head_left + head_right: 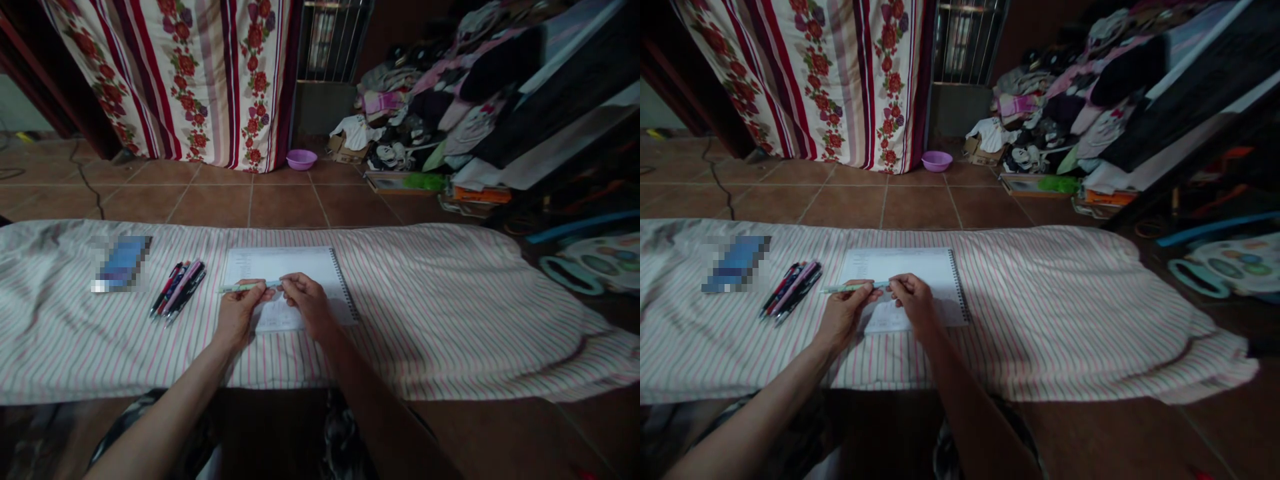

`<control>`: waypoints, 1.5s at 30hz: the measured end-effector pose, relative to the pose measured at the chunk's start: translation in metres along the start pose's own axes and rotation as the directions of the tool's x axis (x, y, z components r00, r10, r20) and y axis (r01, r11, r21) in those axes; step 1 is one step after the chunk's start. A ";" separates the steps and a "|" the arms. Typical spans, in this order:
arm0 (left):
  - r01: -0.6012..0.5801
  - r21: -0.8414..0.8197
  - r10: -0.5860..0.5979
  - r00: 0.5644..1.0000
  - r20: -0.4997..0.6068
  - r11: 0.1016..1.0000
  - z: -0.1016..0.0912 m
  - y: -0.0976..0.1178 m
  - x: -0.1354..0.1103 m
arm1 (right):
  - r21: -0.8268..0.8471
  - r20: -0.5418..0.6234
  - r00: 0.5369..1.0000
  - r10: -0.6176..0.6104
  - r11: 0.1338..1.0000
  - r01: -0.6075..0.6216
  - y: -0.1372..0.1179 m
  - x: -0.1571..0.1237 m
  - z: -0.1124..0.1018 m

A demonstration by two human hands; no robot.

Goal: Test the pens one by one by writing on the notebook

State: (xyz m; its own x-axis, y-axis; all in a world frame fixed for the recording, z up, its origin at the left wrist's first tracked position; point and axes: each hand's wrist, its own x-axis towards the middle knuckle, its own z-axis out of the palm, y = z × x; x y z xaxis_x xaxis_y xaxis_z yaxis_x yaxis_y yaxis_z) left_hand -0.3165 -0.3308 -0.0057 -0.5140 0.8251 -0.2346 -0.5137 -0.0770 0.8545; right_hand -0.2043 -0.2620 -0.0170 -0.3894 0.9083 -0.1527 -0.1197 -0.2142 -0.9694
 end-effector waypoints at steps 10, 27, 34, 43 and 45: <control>-0.027 0.007 0.027 1.000 0.014 1.000 -0.001 0.000 -0.001 | -0.102 0.021 1.000 -0.007 0.995 0.009 -0.017 -0.011 0.001; 0.013 -0.153 -0.019 0.999 -0.034 0.988 -0.001 0.004 0.004 | 0.057 -0.017 1.000 0.019 0.998 -0.018 -0.014 -0.006 -0.004; 0.018 -0.137 -0.022 0.999 -0.031 0.990 -0.001 0.002 0.004 | 0.015 -0.001 1.000 0.013 1.000 -0.013 -0.014 -0.008 -0.003; 0.076 -0.226 -0.085 0.996 -0.031 0.971 0.002 0.003 0.003 | 0.028 -0.015 1.000 0.022 0.999 -0.022 -0.015 -0.007 -0.005; 0.098 -0.248 -0.111 0.993 -0.040 0.964 0.002 0.004 0.003 | 0.033 -0.016 1.000 0.018 0.999 -0.018 -0.015 -0.007 -0.005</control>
State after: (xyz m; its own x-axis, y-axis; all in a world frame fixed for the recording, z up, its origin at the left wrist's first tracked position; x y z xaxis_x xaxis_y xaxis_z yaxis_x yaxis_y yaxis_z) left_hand -0.3182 -0.3273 -0.0021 -0.4805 0.8056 -0.3466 -0.7157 -0.1317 0.6859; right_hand -0.1954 -0.2632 -0.0020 -0.3766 0.9100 -0.1734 -0.1428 -0.2420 -0.9597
